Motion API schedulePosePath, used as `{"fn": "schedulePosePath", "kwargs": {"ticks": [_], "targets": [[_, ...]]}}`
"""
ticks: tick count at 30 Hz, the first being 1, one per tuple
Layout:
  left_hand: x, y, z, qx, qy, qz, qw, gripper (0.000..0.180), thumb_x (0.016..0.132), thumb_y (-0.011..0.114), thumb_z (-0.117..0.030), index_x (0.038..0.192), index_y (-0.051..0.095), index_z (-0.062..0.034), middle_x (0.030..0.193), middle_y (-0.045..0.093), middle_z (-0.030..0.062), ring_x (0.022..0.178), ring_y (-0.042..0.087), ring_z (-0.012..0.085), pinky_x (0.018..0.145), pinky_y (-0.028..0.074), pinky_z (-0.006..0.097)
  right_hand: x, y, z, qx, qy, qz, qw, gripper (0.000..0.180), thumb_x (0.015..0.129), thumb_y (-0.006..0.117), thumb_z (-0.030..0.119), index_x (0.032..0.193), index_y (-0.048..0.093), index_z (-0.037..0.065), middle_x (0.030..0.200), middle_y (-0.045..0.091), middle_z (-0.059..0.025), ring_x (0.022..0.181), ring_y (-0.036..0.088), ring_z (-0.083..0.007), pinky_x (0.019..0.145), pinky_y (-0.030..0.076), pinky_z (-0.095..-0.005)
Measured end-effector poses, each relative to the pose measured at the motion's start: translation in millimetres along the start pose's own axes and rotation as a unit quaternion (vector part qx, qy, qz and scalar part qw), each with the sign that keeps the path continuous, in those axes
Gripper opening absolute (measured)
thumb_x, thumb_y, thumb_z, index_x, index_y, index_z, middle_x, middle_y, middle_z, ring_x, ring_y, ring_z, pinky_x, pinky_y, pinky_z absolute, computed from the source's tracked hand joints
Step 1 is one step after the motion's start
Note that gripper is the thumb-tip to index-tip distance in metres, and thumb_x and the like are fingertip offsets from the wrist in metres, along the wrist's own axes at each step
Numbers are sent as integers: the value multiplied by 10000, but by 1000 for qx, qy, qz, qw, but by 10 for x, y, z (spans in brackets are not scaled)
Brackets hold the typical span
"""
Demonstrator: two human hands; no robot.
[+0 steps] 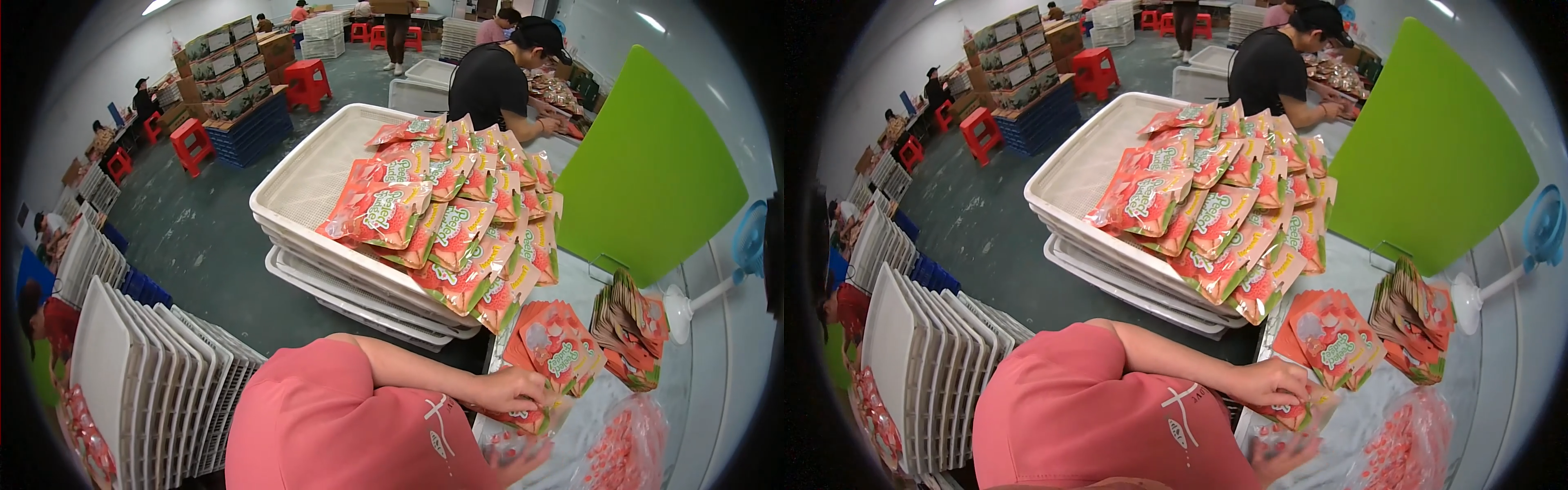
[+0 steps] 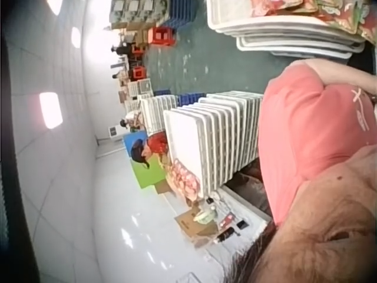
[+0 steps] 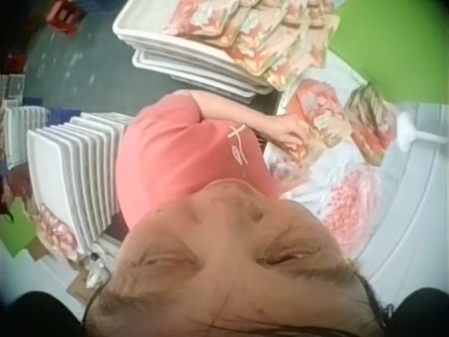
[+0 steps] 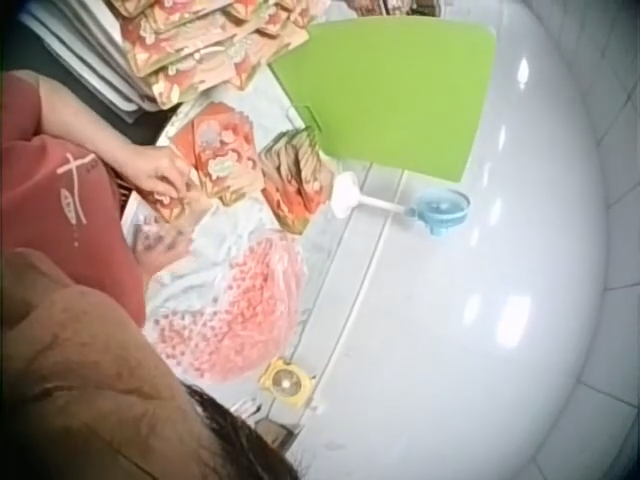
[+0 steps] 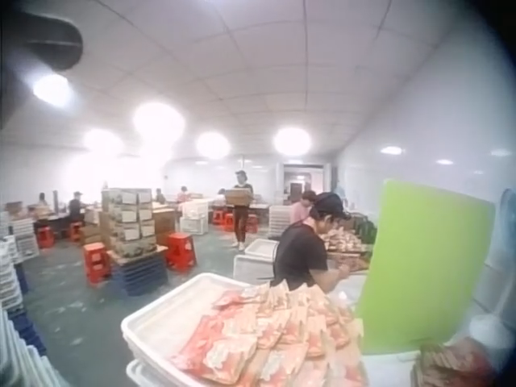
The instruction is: Manually placing individual wrapped candy pieces into larger branded retail bags at a factory workbench.
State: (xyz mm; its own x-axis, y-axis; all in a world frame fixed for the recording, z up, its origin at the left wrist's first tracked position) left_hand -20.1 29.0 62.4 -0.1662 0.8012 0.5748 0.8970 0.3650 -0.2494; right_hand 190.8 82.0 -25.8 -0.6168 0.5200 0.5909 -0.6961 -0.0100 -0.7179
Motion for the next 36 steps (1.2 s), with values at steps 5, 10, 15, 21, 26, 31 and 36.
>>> {"fn": "schedulePosePath", "kwargs": {"ticks": [5, 10, 15, 21, 26, 31, 36], "targets": [[8, -73, 26, -8, -10, -8, 1000, 147, 835, 685, -44, 977, 691, -8, 911, 620, 132, 823, 631, 288, 695, 500, 368, -310, 681, 6, -153, -87, 135, 975, 710, 809, 675, 518, 1361, 502, 105, 1455, 381, -261, 1377, 271, -524, 1068, 183, -736], [-12, -92, -69, 11, 9, -16, 1000, 147, 832, 693, -51, 972, 699, -8, 927, 629, 136, 851, 643, 288, 712, 509, 364, -192, 713, -218, -169, -44, 156, 972, 654, 846, 645, 496, 1355, 504, 111, 1491, 347, -255, 1396, 247, -516, 1096, 140, -720], [-54, -13, -74, -12, -27, -2, 1000, 154, 829, 698, -57, 974, 699, -7, 940, 639, 139, 879, 649, 296, 733, 515, 372, 190, 553, -142, -171, -24, 146, 974, 674, 864, 615, 515, 1382, 488, 103, 1516, 339, -218, 1404, 274, -462, 1121, 128, -683], [22, -54, -120, -15, 12, -3, 1000, 157, 865, 673, -68, 1015, 714, -54, 968, 655, 129, 919, 651, 292, 775, 526, 374, 269, 522, -336, -44, 14, 141, 989, 629, 775, 745, 322, 1344, 554, 134, 1453, 462, -158, 1369, 375, -384, 1114, 227, -595], [83, -407, -103, 67, -53, -17, 996, 188, 828, 703, -30, 1013, 730, -53, 892, 676, 119, 805, 661, 254, 715, 525, 335, 297, 549, -420, -109, 93, 131, 981, 969, 628, 837, 495, 1445, 439, 159, 1548, 304, -177, 1414, 278, -443, 1041, 254, -685], [105, -507, 78, 63, -91, -21, 994, 176, 818, 702, 18, 993, 721, 6, 864, 655, 98, 805, 628, 194, 715, 494, 294, 418, 582, -415, -97, 121, 135, 979, 978, 632, 818, 529, 1462, 427, 189, 1556, 288, -168, 1432, 256, -409, 1030, 251, -705], [119, -429, 107, 65, -107, -8, 992, 177, 821, 710, 20, 998, 718, 8, 864, 650, 92, 799, 619, 174, 707, 490, 281, 491, 529, -403, -129, 78, 98, 984, 666, 721, 788, 421, 1300, 574, 173, 1397, 469, -126, 1297, 416, -350, 963, 390, -590]]}}
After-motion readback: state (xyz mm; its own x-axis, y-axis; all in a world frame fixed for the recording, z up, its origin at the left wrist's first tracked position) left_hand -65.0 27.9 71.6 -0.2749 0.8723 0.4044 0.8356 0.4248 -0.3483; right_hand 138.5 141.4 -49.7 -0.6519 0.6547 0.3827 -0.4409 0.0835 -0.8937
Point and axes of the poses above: each hand's wrist, its own x-axis towards the middle knuckle, its own y-axis out of the palm, z = x × y, the point moved 9 cm from there along x, towards the middle knuckle
